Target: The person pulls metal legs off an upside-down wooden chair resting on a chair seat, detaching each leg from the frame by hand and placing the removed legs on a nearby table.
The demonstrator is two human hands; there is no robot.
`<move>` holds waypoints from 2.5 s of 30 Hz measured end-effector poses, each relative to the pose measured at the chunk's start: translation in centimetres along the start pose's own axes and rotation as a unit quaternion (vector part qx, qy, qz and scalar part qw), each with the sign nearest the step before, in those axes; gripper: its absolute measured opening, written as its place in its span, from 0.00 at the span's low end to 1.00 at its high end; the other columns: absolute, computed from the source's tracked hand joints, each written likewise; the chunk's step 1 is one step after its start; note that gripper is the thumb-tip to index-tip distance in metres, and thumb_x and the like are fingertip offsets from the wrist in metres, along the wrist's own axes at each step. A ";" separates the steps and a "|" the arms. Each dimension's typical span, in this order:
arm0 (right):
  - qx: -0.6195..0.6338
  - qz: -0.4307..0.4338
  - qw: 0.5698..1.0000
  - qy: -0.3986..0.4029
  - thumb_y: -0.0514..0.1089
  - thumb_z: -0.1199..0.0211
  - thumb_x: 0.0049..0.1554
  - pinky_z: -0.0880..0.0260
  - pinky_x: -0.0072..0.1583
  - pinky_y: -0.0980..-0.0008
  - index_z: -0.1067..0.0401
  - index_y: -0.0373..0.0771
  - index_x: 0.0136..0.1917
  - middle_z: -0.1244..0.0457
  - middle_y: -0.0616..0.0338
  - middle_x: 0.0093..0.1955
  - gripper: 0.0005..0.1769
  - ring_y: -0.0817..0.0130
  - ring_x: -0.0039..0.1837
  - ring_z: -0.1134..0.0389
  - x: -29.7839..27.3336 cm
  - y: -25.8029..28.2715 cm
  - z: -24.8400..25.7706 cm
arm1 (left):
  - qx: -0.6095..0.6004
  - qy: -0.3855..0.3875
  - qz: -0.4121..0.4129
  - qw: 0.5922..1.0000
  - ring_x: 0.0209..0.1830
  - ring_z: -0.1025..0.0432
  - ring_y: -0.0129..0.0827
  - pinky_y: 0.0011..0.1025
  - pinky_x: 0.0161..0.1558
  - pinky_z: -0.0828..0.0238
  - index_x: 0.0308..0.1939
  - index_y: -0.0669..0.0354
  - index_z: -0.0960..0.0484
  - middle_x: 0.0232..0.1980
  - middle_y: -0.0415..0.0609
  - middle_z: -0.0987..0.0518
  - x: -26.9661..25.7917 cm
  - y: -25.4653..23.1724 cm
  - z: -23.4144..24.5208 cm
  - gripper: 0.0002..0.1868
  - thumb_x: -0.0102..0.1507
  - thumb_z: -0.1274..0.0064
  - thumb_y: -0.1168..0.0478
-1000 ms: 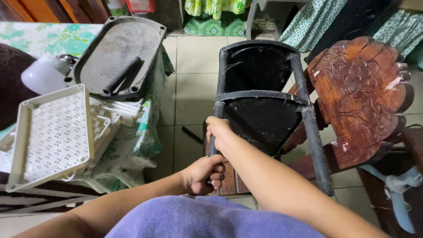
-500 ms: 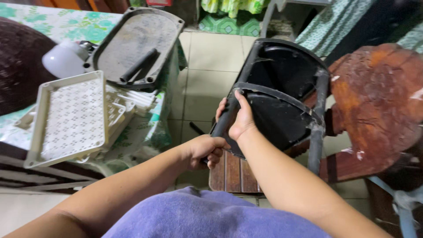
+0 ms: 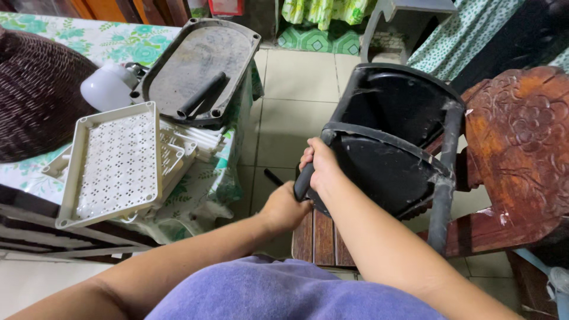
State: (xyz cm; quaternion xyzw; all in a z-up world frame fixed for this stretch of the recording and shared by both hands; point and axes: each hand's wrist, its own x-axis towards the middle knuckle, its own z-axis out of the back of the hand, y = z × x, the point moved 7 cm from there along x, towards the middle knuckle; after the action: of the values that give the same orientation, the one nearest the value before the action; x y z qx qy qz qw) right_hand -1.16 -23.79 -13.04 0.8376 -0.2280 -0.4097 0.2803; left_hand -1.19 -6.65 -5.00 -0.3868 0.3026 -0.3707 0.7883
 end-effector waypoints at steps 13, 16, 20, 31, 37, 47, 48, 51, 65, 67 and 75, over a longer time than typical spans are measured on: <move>-0.250 0.135 0.937 -0.204 0.40 0.37 0.54 0.37 0.31 0.64 0.32 0.33 0.32 0.39 0.55 0.26 0.12 0.66 0.26 0.39 -2.6 3.0 2.4 | -0.553 0.329 0.162 0.748 0.14 0.47 0.21 0.23 0.17 0.54 0.36 0.49 0.37 0.22 0.36 0.39 -2.3 0.8 -6.4 0.11 0.63 0.49 0.66; -0.185 0.069 0.977 -0.076 0.48 0.32 0.54 0.33 0.35 0.64 0.33 0.39 0.33 0.39 0.59 0.28 0.15 0.66 0.30 0.36 -2.8 2.5 2.3 | -0.546 0.330 0.171 0.751 0.14 0.46 0.20 0.23 0.17 0.54 0.39 0.51 0.32 0.23 0.36 0.37 -1.6 1.3 -6.2 0.07 0.64 0.49 0.65; -0.026 -0.049 0.997 0.055 0.58 0.32 0.54 0.30 0.42 0.69 0.29 0.47 0.35 0.35 0.65 0.32 0.17 0.70 0.37 0.33 -4.4 1.3 1.6 | -0.546 0.332 0.197 0.743 0.14 0.46 0.20 0.22 0.18 0.52 0.38 0.45 0.33 0.23 0.35 0.37 -0.9 2.4 -5.5 0.11 0.63 0.49 0.67; 0.077 -0.089 0.980 0.161 0.57 0.32 0.58 0.39 0.38 0.79 0.33 0.50 0.37 0.41 0.73 0.31 0.16 0.80 0.34 0.39 -2.4 0.6 0.4 | -0.183 0.072 0.176 0.965 0.17 0.31 0.28 0.32 0.20 0.33 0.38 0.53 0.35 0.24 0.41 0.27 -1.9 0.8 -2.5 0.13 0.58 0.43 0.64; 0.012 -0.070 0.989 0.126 0.55 0.31 0.58 0.43 0.32 0.77 0.39 0.49 0.33 0.47 0.72 0.26 0.21 0.79 0.27 0.46 0.4 -0.8 1.4 | -0.291 0.126 0.266 0.910 0.13 0.45 0.29 0.32 0.17 0.50 0.34 0.55 0.31 0.19 0.42 0.38 -4.2 0.3 -4.5 0.14 0.62 0.40 0.56; -0.178 0.106 0.968 -0.139 0.47 0.33 0.57 0.42 0.31 0.65 0.33 0.38 0.35 0.42 0.60 0.27 0.15 0.69 0.27 0.43 -2.8 2.1 3.9 | -0.505 0.402 0.250 0.722 0.14 0.47 0.22 0.26 0.18 0.51 0.24 0.47 0.38 0.18 0.34 0.42 -4.0 1.2 -8.7 0.19 0.66 0.46 0.55; -0.186 0.114 0.964 -0.151 0.47 0.32 0.57 0.41 0.31 0.65 0.33 0.37 0.35 0.42 0.60 0.28 0.16 0.69 0.27 0.42 -3.3 2.0 4.2 | -0.502 0.418 0.249 0.715 0.14 0.47 0.21 0.24 0.19 0.52 0.24 0.46 0.37 0.18 0.33 0.41 -4.4 1.7 -8.7 0.19 0.66 0.46 0.55; -0.219 0.093 0.962 -0.135 0.50 0.32 0.58 0.35 0.32 0.67 0.35 0.37 0.35 0.40 0.61 0.29 0.19 0.70 0.28 0.39 -3.9 1.5 4.6 | -0.508 0.462 0.230 0.689 0.15 0.48 0.20 0.23 0.20 0.52 0.23 0.45 0.37 0.19 0.32 0.41 -5.1 2.1 -9.0 0.21 0.68 0.47 0.53; 0.082 -0.064 0.986 0.131 0.58 0.35 0.57 0.32 0.40 0.74 0.26 0.49 0.44 0.34 0.72 0.37 0.13 0.76 0.37 0.34 -4.2 1.2 1.3 | -0.428 0.435 0.272 0.744 0.15 0.40 0.24 0.27 0.22 0.40 0.23 0.49 0.33 0.19 0.35 0.35 -3.5 3.9 -7.7 0.16 0.63 0.45 0.55; 0.073 -0.044 0.988 0.128 0.56 0.34 0.59 0.34 0.39 0.75 0.28 0.48 0.44 0.36 0.73 0.36 0.12 0.78 0.36 0.36 -3.3 1.1 1.2 | -0.327 0.310 0.276 0.849 0.16 0.34 0.27 0.32 0.24 0.31 0.28 0.56 0.27 0.21 0.40 0.29 -2.8 4.8 -6.6 0.12 0.59 0.43 0.56; -0.098 0.105 0.987 -0.077 0.53 0.36 0.60 0.39 0.31 0.68 0.37 0.41 0.37 0.41 0.63 0.31 0.19 0.73 0.29 0.41 -1.1 2.2 1.9 | -0.067 0.006 0.060 0.996 0.18 0.28 0.35 0.35 0.21 0.29 0.40 0.64 0.26 0.26 0.51 0.22 -1.9 -0.8 -2.5 0.18 0.57 0.36 0.56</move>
State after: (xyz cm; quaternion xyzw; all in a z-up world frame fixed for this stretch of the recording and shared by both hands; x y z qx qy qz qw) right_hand -3.69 -25.26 -11.99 0.7433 -0.2943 -0.4617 0.3842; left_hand -4.40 -6.41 -5.31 -0.4175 0.3538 -0.3038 0.7799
